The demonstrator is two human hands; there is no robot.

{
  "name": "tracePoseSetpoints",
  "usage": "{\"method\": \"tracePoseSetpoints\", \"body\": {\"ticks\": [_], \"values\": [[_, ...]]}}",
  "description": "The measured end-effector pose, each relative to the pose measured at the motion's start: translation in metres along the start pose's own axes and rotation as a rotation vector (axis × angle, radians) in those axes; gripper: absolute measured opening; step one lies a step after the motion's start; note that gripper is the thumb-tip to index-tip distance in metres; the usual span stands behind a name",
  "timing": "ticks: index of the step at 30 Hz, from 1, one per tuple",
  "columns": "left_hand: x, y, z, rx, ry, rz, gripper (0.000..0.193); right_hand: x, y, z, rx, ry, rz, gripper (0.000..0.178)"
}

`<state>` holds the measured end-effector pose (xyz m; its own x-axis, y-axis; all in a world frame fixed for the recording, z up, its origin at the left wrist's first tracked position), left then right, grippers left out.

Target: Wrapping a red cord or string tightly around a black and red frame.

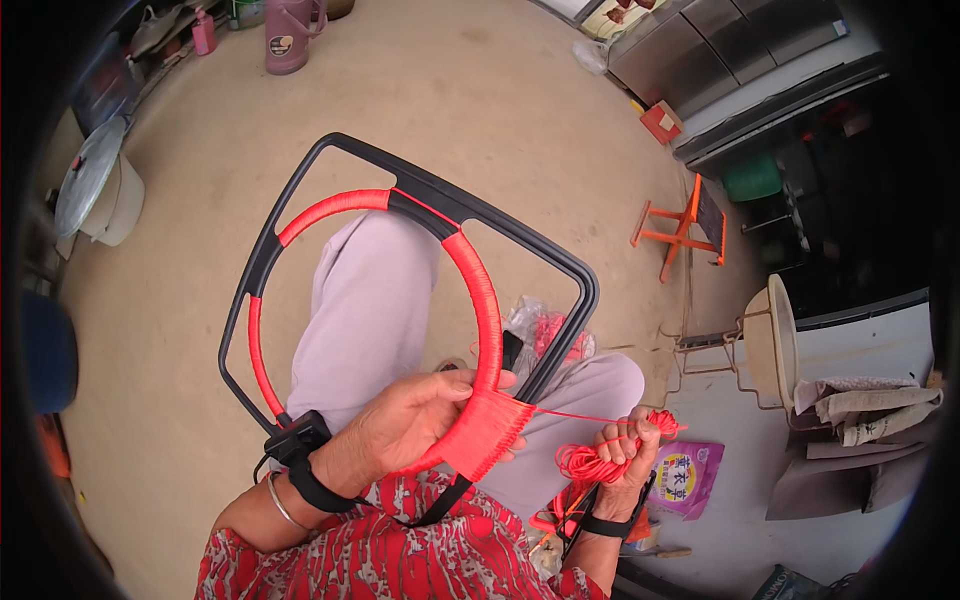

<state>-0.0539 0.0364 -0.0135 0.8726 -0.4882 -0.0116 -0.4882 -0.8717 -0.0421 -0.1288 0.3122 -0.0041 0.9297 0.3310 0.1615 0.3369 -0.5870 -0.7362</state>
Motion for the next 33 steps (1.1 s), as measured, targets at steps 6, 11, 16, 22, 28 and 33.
{"method": "tracePoseSetpoints", "body": {"ticks": [6, 11, 16, 22, 28, 33], "values": [[0.001, -0.004, -0.004, -0.034, -0.056, 0.038, 0.048, 0.003, -0.003, 0.000, 0.003, 0.010, 0.032, 0.027], [0.002, -0.007, -0.010, -0.025, -0.133, 0.145, 0.049, 0.005, -0.006, -0.004, 0.014, -0.026, 0.039, 0.026], [0.000, -0.009, -0.008, -0.015, -0.125, 0.148, 0.052, 0.009, -0.008, -0.008, -0.015, -0.027, 0.049, 0.025], [-0.002, -0.008, -0.011, -0.017, -0.097, 0.150, 0.057, 0.013, -0.014, -0.012, -0.018, 0.015, 0.092, 0.026], [-0.002, -0.002, -0.009, -0.060, 0.050, 0.105, 0.060, 0.015, -0.016, -0.014, 0.022, -0.048, 0.107, 0.027], [0.005, -0.004, -0.012, -0.145, 0.035, 0.073, 0.059, 0.014, -0.014, -0.017, 0.011, -0.083, 0.077, 0.026]]}}
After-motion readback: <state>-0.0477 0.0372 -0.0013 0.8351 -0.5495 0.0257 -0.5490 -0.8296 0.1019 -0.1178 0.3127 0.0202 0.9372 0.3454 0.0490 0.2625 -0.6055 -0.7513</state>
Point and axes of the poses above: each hand's wrist, its own x-axis away from the middle knuckle, its own z-axis out of the back of the hand, y = z × x, the point moved 4 cm from there along -x, towards the middle knuckle, and after that the axes turned 4 degrees about -y, right-handed, at the moved point
